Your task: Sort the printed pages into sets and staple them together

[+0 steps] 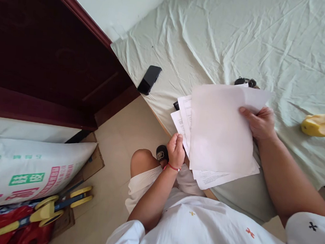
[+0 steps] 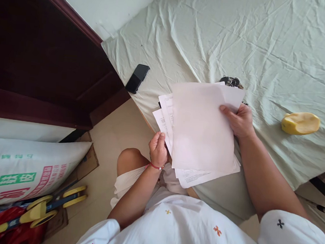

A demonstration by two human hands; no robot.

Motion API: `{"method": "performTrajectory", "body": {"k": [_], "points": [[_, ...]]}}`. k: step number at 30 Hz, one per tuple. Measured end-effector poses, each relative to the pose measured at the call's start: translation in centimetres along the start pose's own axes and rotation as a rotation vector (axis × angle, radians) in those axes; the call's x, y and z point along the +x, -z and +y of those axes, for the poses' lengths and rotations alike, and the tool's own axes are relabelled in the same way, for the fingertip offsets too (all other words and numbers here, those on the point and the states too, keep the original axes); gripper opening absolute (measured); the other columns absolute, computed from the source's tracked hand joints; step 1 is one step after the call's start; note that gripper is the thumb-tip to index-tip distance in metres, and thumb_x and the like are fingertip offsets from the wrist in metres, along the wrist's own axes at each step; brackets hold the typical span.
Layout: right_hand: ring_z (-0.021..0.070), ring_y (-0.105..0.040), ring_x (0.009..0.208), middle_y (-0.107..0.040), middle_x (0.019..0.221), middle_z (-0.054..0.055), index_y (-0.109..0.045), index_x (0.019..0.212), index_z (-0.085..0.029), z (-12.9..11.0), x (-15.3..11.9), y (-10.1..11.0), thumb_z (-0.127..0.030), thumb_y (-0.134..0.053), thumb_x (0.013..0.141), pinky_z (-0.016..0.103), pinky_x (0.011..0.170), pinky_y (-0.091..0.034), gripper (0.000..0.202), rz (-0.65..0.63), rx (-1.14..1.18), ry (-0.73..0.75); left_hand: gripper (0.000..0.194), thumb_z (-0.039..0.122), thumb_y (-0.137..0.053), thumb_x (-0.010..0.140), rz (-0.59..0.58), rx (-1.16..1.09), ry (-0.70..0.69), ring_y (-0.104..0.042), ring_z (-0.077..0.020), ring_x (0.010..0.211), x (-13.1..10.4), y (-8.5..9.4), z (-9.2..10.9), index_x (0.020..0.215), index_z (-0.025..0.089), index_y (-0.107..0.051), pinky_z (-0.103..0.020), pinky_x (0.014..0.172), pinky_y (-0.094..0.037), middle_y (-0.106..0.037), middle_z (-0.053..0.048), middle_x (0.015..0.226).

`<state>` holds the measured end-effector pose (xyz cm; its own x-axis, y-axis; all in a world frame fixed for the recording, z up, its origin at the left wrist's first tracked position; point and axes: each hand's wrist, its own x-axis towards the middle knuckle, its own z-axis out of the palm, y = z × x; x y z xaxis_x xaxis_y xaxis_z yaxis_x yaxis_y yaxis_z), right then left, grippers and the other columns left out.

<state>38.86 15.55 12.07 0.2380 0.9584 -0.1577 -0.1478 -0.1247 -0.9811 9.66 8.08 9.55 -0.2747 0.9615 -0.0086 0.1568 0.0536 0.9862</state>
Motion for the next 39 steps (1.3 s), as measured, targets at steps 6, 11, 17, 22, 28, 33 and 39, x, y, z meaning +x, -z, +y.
{"method": "performTrajectory", "body": {"k": [6,11,17,22,28,33,39], "points": [[0.02,-0.071,0.067,-0.08,0.088,0.005,-0.078,0.085,-0.023,-0.1,-0.09,0.14,-0.047,-0.099,0.064,0.034,0.063,-0.061,0.038,-0.056,0.024,-0.031,0.049,0.063,-0.058,0.1,-0.018,-0.044,0.017,-0.042,-0.0141,0.067,-0.06,0.0,0.09,0.076,0.021,-0.055,-0.028,0.067,-0.037,-0.047,0.003,0.069],[0.0162,-0.069,0.06,-0.08,0.08,0.003,-0.078,0.081,-0.019,0.48,-0.09,0.1,-0.046,-0.099,0.062,0.026,0.054,-0.06,0.039,-0.073,0.029,-0.042,0.052,0.067,-0.059,0.097,-0.028,-0.083,0.03,-0.04,-0.0141,0.066,-0.22,-0.1,0.52,0.073,0.021,-0.054,-0.028,0.066,-0.035,-0.046,0.003,0.069],[0.0147,-0.069,0.059,-0.08,0.078,0.002,-0.079,0.078,-0.019,0.53,-0.31,-0.17,-0.045,-0.1,0.064,0.023,0.052,-0.059,0.036,-0.101,0.035,-0.056,0.054,0.067,-0.059,0.098,-0.008,-0.065,-0.008,-0.035,-0.0139,0.064,-0.32,-0.1,0.49,0.071,0.021,-0.049,-0.029,0.064,-0.032,-0.038,0.003,0.067],[0.0135,-0.067,0.057,-0.078,0.075,0.002,-0.078,0.077,-0.018,0.36,-0.3,-0.12,-0.046,-0.099,0.064,0.022,0.05,-0.056,0.038,-0.12,0.006,-0.063,0.053,0.065,-0.059,0.098,-0.002,-0.077,0.0,-0.035,-0.0136,0.064,-0.36,-0.1,0.22,0.071,0.021,-0.049,-0.028,0.065,-0.033,-0.038,0.004,0.067],[0.0148,-0.067,0.057,-0.078,0.074,0.003,-0.077,0.075,-0.017,-0.25,-0.52,-0.29,-0.048,-0.1,0.061,0.024,0.051,-0.057,0.041,-0.135,-0.001,-0.085,0.054,0.069,-0.059,0.096,0.001,-0.05,0.008,-0.038,-0.014,0.065,-0.35,-0.14,0.49,0.072,0.021,-0.051,-0.028,0.065,-0.035,-0.042,0.003,0.068],[0.0162,-0.068,0.057,-0.078,0.074,0.004,-0.077,0.075,-0.017,-0.44,-0.57,-0.31,-0.049,-0.101,0.058,0.025,0.051,-0.058,0.043,-0.142,-0.008,-0.116,0.054,0.068,-0.058,0.097,-0.001,-0.041,-0.005,-0.038,-0.0141,0.066,-0.37,-0.14,0.66,0.072,0.021,-0.052,-0.028,0.066,-0.036,-0.043,0.003,0.067],[0.0166,-0.069,0.057,-0.079,0.074,0.004,-0.078,0.074,-0.018,-0.34,-0.56,-0.14,-0.048,-0.1,0.058,0.025,0.051,-0.058,0.041,-0.151,-0.017,-0.13,0.052,0.065,-0.056,0.099,-0.007,-0.03,-0.017,-0.04,-0.0142,0.066,-0.42,-0.14,0.57,0.073,0.021,-0.054,-0.028,0.065,-0.036,-0.045,0.002,0.068]]}}
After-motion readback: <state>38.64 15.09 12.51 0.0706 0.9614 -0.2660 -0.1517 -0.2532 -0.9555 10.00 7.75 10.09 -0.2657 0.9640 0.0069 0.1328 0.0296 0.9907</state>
